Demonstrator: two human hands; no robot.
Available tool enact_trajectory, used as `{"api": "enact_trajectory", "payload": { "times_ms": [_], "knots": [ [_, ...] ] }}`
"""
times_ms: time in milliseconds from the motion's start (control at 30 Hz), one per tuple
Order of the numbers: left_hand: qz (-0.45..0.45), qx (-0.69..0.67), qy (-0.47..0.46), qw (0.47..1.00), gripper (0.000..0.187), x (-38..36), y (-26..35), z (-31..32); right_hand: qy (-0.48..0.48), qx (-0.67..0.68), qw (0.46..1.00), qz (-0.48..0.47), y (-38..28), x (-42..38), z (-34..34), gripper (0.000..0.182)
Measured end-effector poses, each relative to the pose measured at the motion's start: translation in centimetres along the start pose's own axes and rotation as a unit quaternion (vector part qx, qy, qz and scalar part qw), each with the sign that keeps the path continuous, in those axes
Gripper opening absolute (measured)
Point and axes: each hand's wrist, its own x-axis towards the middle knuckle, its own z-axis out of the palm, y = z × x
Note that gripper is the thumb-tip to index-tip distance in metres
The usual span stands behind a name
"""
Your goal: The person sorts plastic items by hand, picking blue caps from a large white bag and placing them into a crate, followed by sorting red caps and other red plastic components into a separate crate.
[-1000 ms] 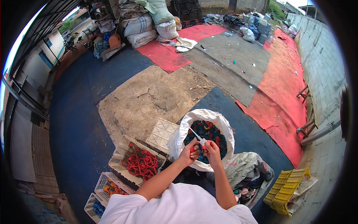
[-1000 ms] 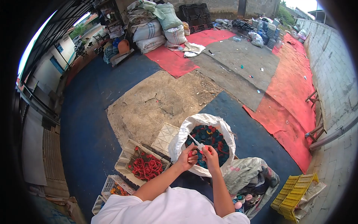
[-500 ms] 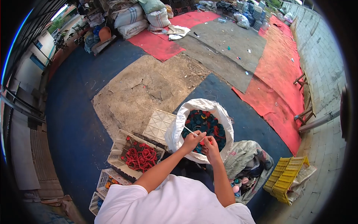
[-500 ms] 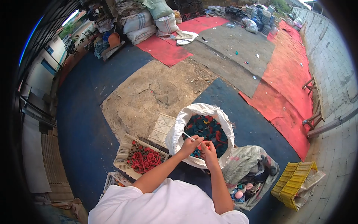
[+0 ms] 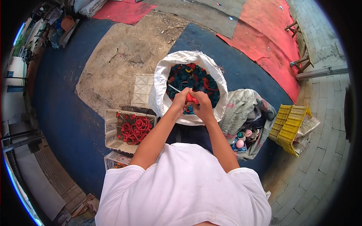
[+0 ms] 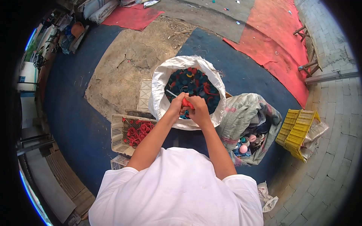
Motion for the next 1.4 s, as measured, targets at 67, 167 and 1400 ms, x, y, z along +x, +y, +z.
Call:
{"api": "enact_trajectory", "payload": {
  "times_ms": [67,167,1400],
  "knots": [
    [-0.030,0.013,0.018,0.999,0.033,-0.7,0.9,0.7,-0.015,-0.106,0.990,-0.095,0.1,-0.2,-0.7,0.057],
    [-0.015,0.092,-0.003,0.996,0.033,-0.9,0.8,1.1,0.021,-0.144,0.978,-0.147,0.8,-1.4,-0.8,0.054],
    [0.054,-0.530,-0.256,0.807,0.046,-2.8,-1.8,-1.5,0.116,0.011,0.993,-0.001,-2.1,-1.4,-0.3,0.041]
  ]
}}
